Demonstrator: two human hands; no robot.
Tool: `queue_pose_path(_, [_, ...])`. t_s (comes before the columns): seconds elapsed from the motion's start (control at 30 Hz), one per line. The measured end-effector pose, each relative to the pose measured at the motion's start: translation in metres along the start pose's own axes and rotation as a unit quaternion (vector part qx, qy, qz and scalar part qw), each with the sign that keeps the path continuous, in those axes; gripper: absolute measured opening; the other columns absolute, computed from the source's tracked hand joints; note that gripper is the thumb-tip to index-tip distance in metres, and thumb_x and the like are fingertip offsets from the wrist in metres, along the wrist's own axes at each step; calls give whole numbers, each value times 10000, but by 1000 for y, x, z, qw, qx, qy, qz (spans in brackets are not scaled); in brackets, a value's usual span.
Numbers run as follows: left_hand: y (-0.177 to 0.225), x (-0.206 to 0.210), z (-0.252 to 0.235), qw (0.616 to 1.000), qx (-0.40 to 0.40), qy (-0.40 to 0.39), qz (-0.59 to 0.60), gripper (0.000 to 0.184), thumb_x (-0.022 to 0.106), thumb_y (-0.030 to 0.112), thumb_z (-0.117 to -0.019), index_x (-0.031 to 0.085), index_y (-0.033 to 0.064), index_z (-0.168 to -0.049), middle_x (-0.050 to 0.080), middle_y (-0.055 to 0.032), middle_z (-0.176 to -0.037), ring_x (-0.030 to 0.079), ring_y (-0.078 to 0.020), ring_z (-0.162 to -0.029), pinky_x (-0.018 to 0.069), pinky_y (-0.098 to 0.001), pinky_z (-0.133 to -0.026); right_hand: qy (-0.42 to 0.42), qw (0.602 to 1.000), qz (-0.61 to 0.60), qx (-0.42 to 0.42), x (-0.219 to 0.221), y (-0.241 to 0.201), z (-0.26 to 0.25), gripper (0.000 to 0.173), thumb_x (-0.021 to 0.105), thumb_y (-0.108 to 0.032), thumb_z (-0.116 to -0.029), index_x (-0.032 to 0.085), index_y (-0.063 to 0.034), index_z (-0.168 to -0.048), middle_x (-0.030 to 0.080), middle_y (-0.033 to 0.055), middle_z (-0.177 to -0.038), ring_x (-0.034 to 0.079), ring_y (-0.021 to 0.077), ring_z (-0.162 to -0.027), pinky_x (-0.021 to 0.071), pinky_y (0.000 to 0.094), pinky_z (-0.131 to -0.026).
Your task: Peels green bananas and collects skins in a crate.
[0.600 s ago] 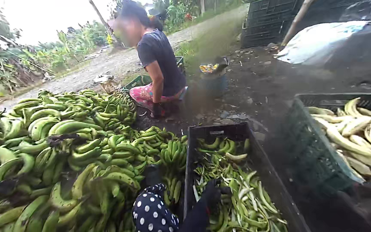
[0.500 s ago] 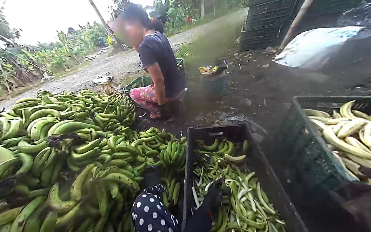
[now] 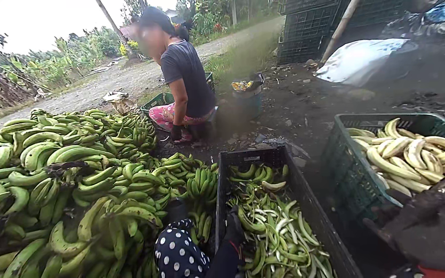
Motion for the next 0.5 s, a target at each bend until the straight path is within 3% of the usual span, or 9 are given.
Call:
queue_pose_path(0.03, [13,-1,14,999,-10,-13,38,533,242,379,-1128,508,-2,-1390,614,-201,-1243,621,-258,-1095,527,-457,-919,3,999,4,46,9,-20,22,355,224,70,-1075,337,229,-1372,484,248,-1208,518,81,-1043,352,129,-977])
queue_pose_path(0.1, [39,11,47,994,-23,-33,104,522,88,330,-1124,497,32,-1252,566,-92,-934,570,-146,-774,512,-310,-689,-7,997,18,73,15,-33,40,375,221,105,-1058,307,244,-1395,464,273,-1265,503,92,-1105,323,134,-1014])
queue_pose_path(0.13, [42,11,55,992,-29,-60,102,550,41,317,-1116,470,23,-1296,564,-98,-975,564,-140,-802,509,-300,-711,-4,998,15,63,13,-26,34,359,219,98,-1062,318,246,-1373,464,255,-1211,502,78,-1060,332,125,-991])
queue_pose_path(0.2, [37,7,62,995,-69,-64,36,547,98,313,-1124,393,22,-1480,566,-196,-1310,591,-238,-1108,511,-422,-909,9,999,15,52,5,-3,1,350,198,39,-1092,355,194,-1363,458,182,-1096,494,50,-939,356,120,-935])
queue_pose_path(0.23, [23,5,57,995,-79,-64,21,558,145,369,-1121,385,40,-1501,555,-208,-1360,590,-271,-1163,517,-470,-936,4,1000,2,15,-6,25,-33,362,205,-25,-1112,386,155,-1369,481,156,-1042,505,58,-868,400,143,-884])
queue_pose_path(0.3, [-7,4,50,990,-107,-88,0,553,308,480,-1091,496,85,-1430,616,-184,-1280,617,-281,-1112,529,-497,-879,-156,976,-77,-132,-59,120,-156,456,229,-272,-1144,343,39,-1457,643,127,-1056,667,115,-758,581,287,-682])
queue_pose_path(0.33, [-23,1,42,985,-102,-127,-60,497,416,433,-1077,556,74,-1390,648,-175,-1247,637,-267,-1102,539,-475,-892,-179,966,-130,-135,-71,154,-204,516,269,-413,-1132,327,-71,-1513,686,123,-1113,701,168,-724,606,371,-613])
queue_pose_path(0.4, [-41,-1,19,958,-68,-214,-176,393,522,293,-1059,581,67,-1376,649,-154,-1248,631,-230,-1091,527,-439,-934,-126,978,-146,-82,-72,169,-231,507,229,-530,-1107,382,-210,-1469,709,32,-1091,688,167,-650,603,399,-554])
queue_pose_path(0.5, [-29,6,18,959,-85,-258,-81,370,475,360,-1062,601,80,-1267,674,-81,-994,651,-157,-846,567,-364,-740,-110,983,-147,-23,-67,159,-219,553,175,-584,-1090,452,-206,-1383,698,37,-1044,663,199,-653,583,446,-560])
Point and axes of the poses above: each hand's wrist, its own z-axis away from the middle knuckle, its own x-axis out of the palm, y = z × x, the point moved 1 cm from there along -z, towards the middle knuckle
